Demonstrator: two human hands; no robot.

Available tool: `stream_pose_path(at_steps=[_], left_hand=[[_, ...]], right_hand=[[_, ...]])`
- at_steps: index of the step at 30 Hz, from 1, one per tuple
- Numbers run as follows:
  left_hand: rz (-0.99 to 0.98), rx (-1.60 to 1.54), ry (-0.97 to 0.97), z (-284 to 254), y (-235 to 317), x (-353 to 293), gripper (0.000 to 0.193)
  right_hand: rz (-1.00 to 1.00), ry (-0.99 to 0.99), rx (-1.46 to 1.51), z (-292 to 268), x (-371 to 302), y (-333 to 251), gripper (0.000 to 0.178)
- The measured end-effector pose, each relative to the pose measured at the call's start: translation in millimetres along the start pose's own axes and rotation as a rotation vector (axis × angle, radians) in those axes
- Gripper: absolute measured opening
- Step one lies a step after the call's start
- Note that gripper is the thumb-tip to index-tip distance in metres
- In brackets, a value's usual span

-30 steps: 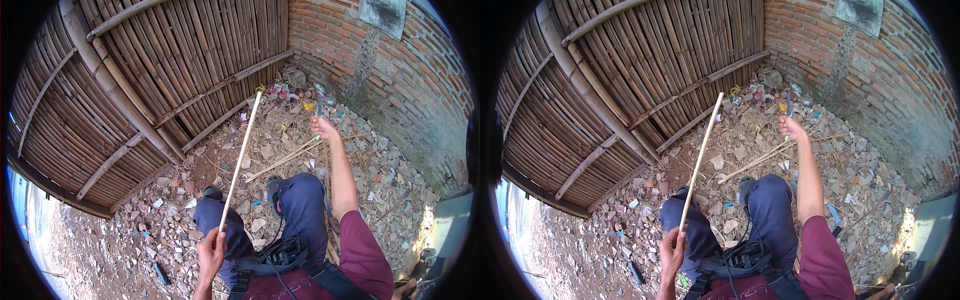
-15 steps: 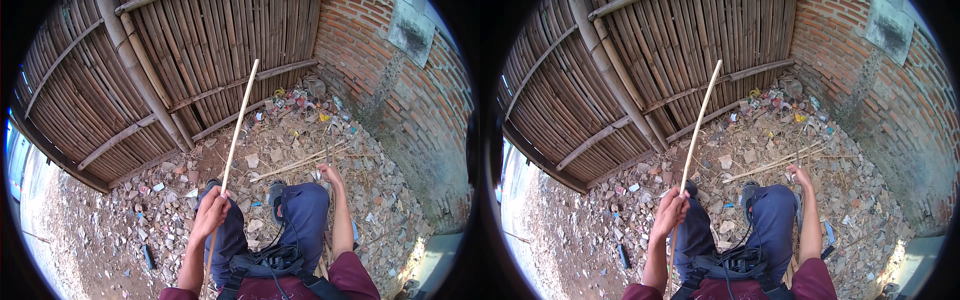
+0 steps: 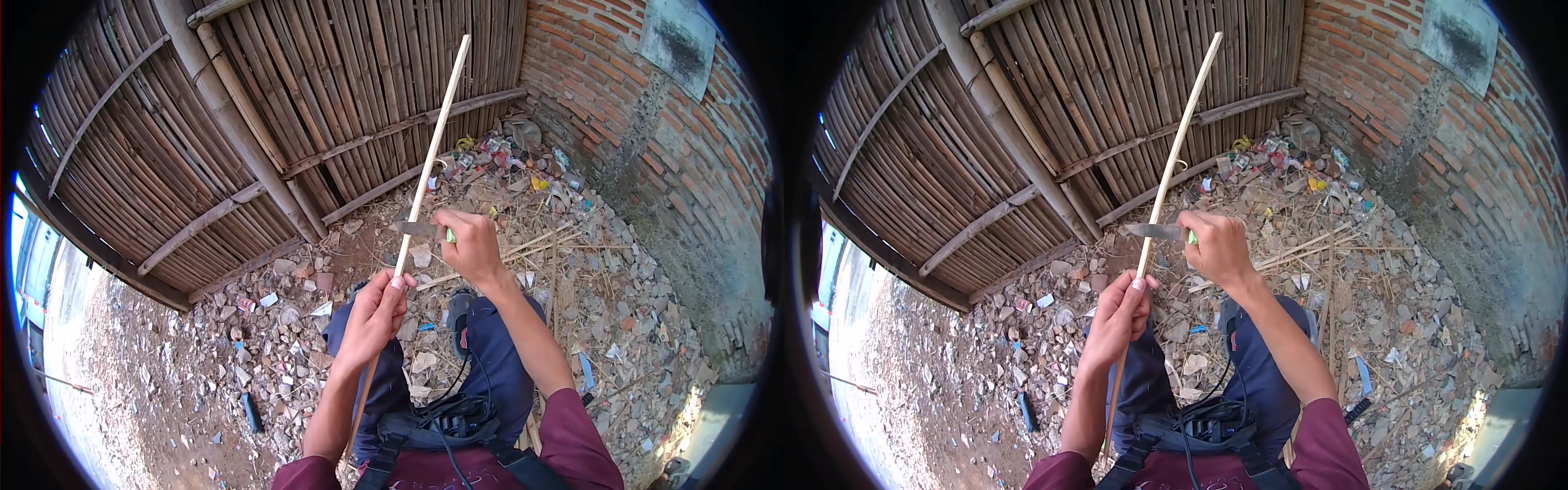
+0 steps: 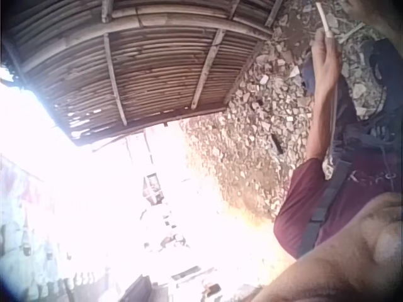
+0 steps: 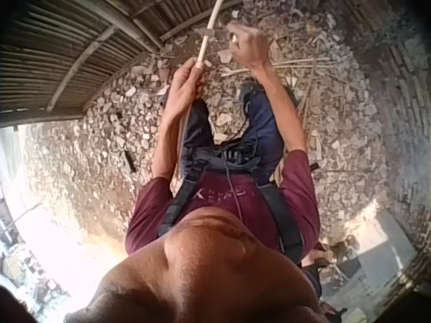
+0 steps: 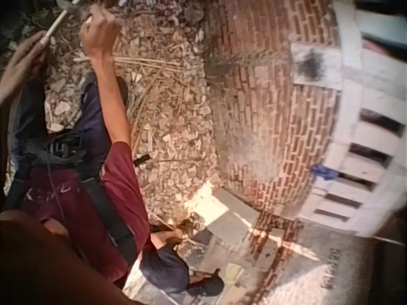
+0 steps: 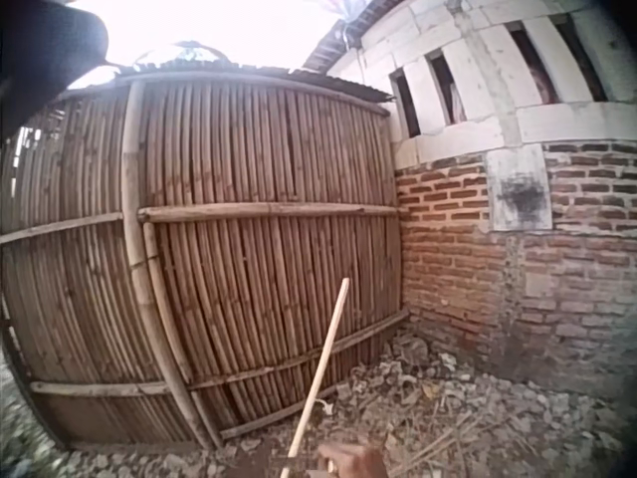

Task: The person whittles a long bamboo stick using a small handheld knife, shaving off thin layers of the outer bark.

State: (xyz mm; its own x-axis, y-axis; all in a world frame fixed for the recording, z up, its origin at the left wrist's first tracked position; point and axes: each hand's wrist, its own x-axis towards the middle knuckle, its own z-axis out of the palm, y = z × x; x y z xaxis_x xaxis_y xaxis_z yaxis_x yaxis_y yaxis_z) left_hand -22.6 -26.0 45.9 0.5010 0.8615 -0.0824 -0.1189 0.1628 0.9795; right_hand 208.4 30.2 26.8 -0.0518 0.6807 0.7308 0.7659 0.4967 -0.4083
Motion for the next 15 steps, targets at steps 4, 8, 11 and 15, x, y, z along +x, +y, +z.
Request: stream_pose_path(at_steps=[4,8,11,15], left_hand=[[0.008,-0.041,-0.017,-2,0,-3,0.029],[0.042,-0.006,0.003,-3,-10,1,0.030],[0.102,0.088,0.034,-5,-17,2,0.030],[0.122,0.139,0.052,-4,-30,2,0.031]], right_hand=[[-0.033,0.004,-0.027,18,-4,-13,0.016],[-0.040,0.017,0.019,26,-7,-15,0.015],[-0.003,-0.030,0.027,29,-9,-14,0.013],[0.073,0.064,-0.033,33,-8,-3,0.005]])
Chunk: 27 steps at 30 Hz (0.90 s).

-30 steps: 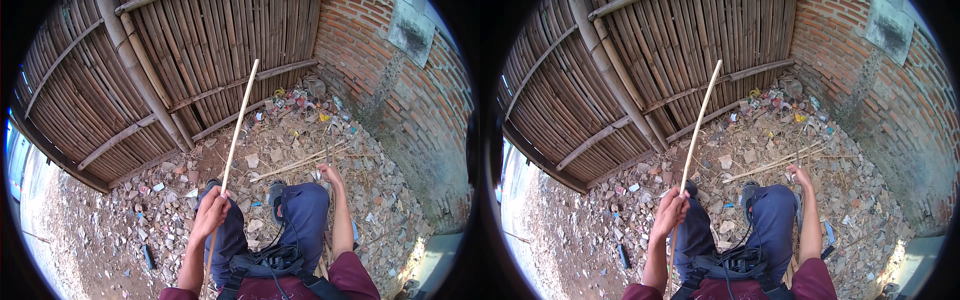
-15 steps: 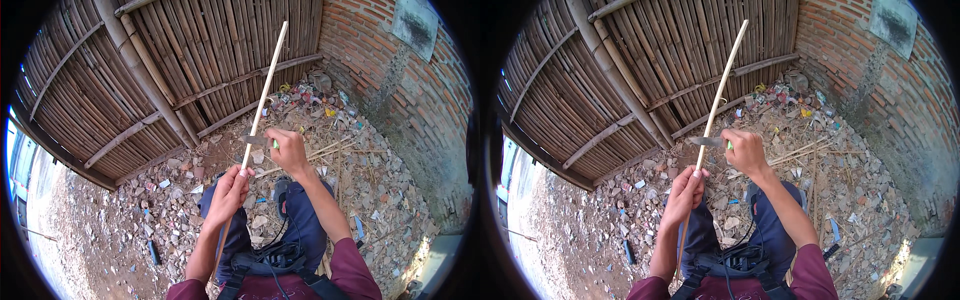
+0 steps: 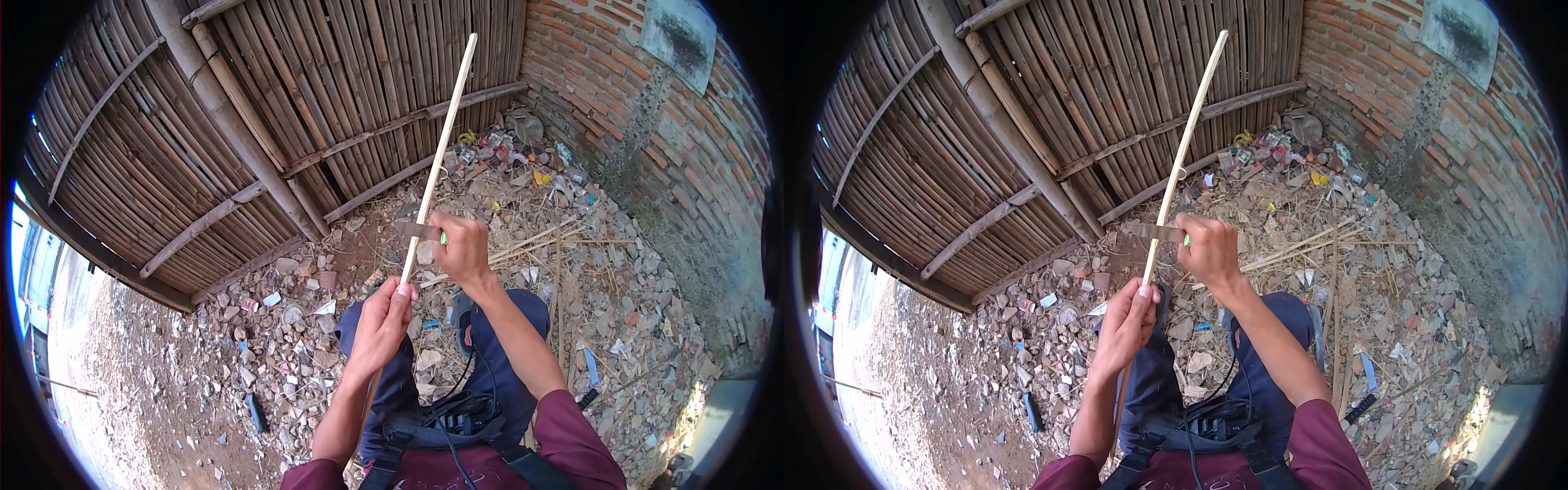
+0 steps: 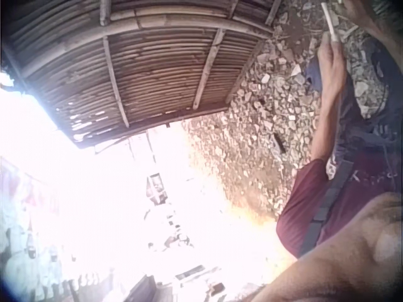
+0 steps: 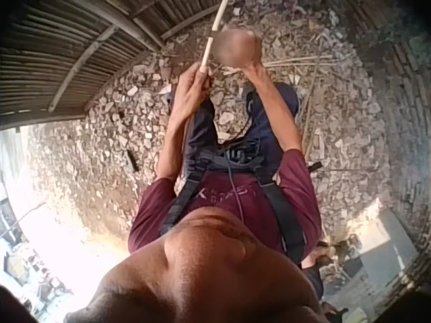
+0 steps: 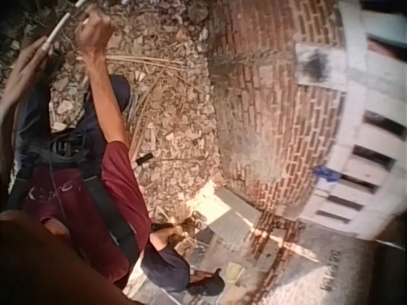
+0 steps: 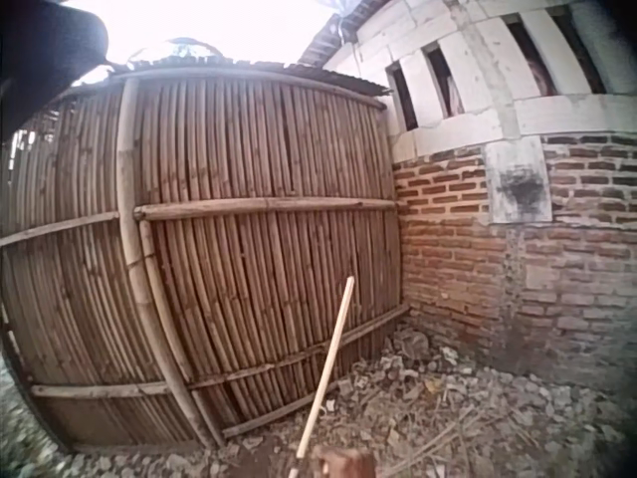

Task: The person whittles a long bamboo stick using a small handheld knife, shaving off thin layers of the outer bark.

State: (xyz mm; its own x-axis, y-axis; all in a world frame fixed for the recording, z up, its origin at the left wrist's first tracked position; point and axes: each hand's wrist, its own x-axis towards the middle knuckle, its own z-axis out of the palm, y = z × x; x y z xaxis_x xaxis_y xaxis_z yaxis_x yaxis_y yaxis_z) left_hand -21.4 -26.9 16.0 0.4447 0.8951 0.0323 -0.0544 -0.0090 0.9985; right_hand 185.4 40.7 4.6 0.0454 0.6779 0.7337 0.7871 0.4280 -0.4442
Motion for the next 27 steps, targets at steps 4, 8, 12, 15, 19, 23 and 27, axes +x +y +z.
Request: stream_pose_path(at_steps=[4,8,12,15,19,23,27], left_hand=[[-0.009,0.018,-0.008,7,1,-6,0.030],[0.066,0.292,0.134,11,5,-5,0.029],[0.138,0.434,0.194,17,7,-6,0.024],[0.135,0.490,0.196,19,9,-15,0.021],[0.163,0.499,0.199,17,10,-22,0.019],[0.110,0.501,0.235,18,12,-19,0.022],[0.121,0.546,0.259,20,12,-20,0.020]], right_hand=[[0.075,0.064,-0.055,-12,7,13,0.005],[-0.045,0.010,0.029,-7,-2,4,0.007],[-0.019,0.043,-0.015,-7,0,12,0.008],[0.038,0.126,-0.054,-13,12,25,0.007],[0.057,0.139,-0.085,-16,12,29,0.006],[-0.057,0.022,0.032,-6,-2,12,0.005],[-0.030,0.043,0.044,-4,3,16,0.005]])
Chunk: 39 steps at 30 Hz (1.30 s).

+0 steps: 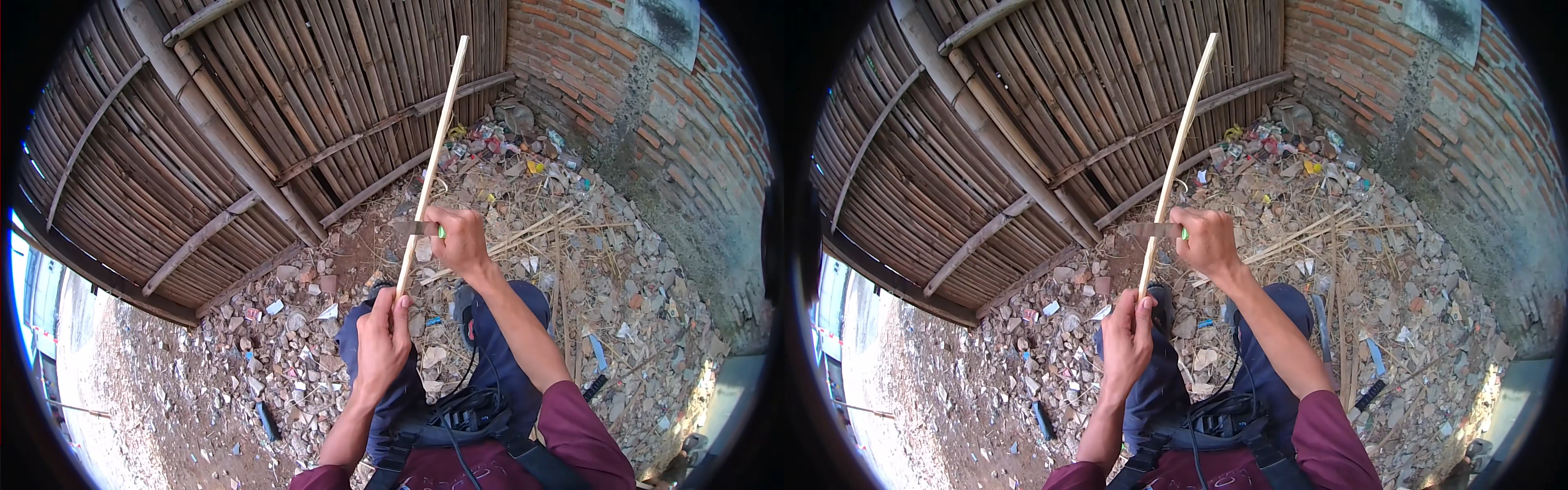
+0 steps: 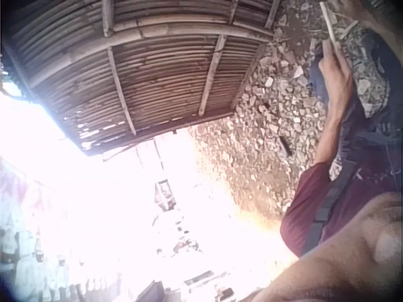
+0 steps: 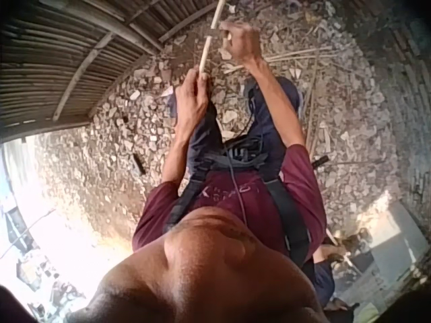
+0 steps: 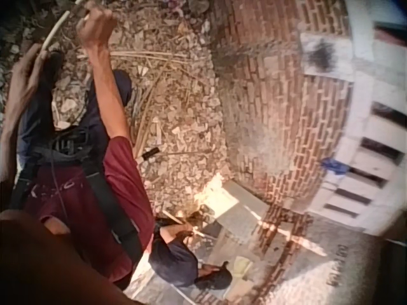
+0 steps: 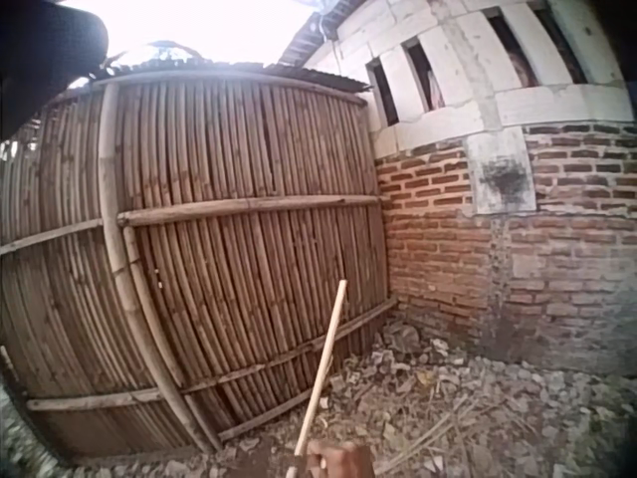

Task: The person whittles a long bamboo stick using a small handheld knife, shaving off thin layers of the outer bark.

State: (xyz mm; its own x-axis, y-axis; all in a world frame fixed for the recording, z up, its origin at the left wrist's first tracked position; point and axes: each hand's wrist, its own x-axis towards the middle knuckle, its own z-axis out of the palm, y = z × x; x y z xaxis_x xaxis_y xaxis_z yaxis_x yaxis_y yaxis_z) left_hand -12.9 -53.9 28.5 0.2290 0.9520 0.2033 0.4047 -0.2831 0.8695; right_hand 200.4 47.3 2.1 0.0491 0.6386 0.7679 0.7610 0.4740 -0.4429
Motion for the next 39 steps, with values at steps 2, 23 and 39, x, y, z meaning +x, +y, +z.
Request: stream_pose_path(at_steps=[2,23,39], left_hand=[[0.013,0.009,0.000,2,-2,-6,0.019],[0.064,0.103,-0.014,1,-1,-28,0.006],[-0.028,0.140,-0.069,-14,-6,-68,0.007]], right_hand=[[0.023,0.025,-0.022,-2,6,8,0.005],[0.055,0.125,-0.077,-6,12,16,0.004],[0.182,0.190,-0.185,-9,20,33,0.007]])
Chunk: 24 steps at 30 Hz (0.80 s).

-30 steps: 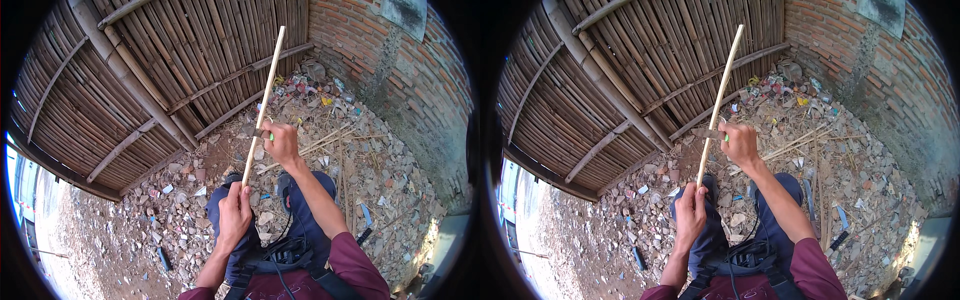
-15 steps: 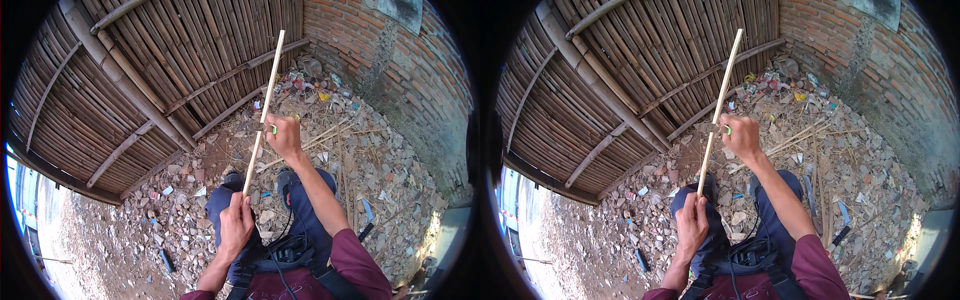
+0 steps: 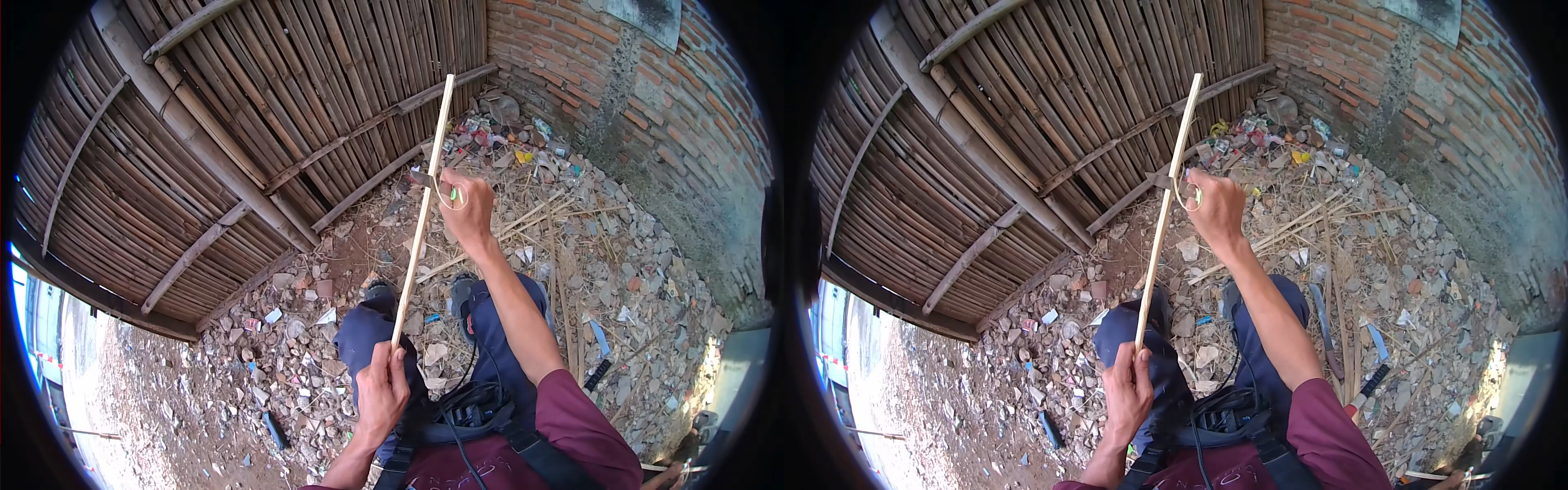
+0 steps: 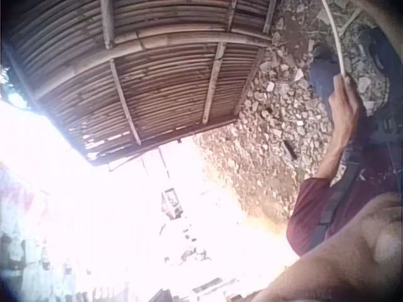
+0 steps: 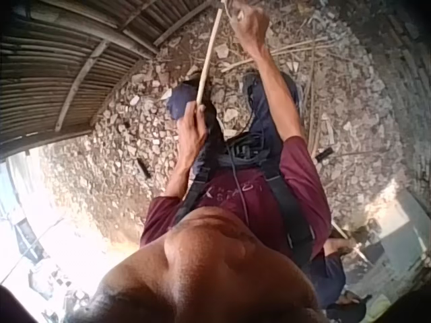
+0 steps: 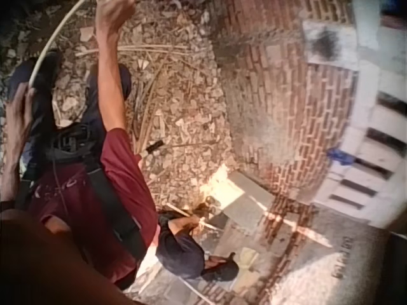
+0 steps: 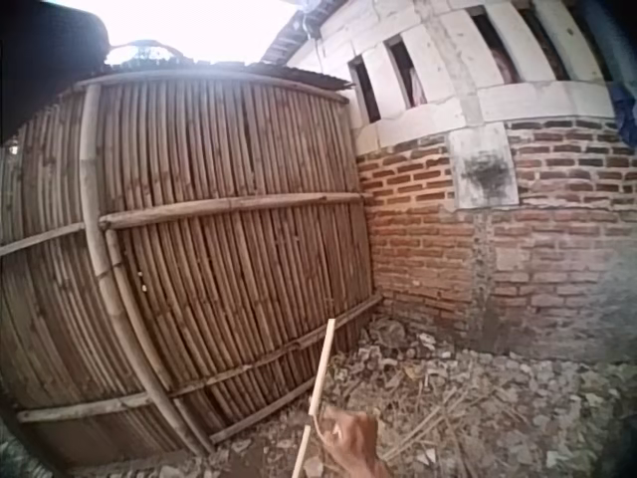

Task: The person whittles a long bamboo stick using a small handheld knife, shaving off thin layers of the outer bark.

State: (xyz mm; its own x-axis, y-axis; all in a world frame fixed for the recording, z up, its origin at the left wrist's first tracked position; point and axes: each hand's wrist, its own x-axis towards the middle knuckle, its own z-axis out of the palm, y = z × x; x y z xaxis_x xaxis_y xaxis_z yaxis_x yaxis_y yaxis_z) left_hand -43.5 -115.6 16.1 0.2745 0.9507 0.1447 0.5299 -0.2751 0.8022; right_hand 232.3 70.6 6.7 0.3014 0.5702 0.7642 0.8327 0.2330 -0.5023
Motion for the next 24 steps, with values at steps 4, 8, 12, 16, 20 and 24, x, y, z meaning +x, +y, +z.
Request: stream_pose_path(at_steps=[4,8,12,16,20,24], left_hand=[[-0.011,-0.018,-0.012,-4,-8,-12,0.007],[-0.016,-0.010,0.000,-9,-13,-32,0.013],[-0.066,0.030,-0.085,-20,-15,-50,0.007],[-0.046,0.055,-0.092,-28,-24,-68,0.007],[-0.079,0.030,-0.054,-34,-24,-74,0.011],[-0.126,0.014,-0.041,-34,-28,-66,0.011]], right_hand=[[0.020,0.025,0.009,1,0,1,0.012],[0.008,0.154,-0.147,-7,11,18,0.010],[0.192,0.118,-0.129,-7,12,31,0.027],[0.177,0.152,-0.167,-11,16,35,0.028],[0.139,0.084,-0.173,-7,14,24,0.022],[0.102,0.008,-0.126,-2,10,13,0.017]])
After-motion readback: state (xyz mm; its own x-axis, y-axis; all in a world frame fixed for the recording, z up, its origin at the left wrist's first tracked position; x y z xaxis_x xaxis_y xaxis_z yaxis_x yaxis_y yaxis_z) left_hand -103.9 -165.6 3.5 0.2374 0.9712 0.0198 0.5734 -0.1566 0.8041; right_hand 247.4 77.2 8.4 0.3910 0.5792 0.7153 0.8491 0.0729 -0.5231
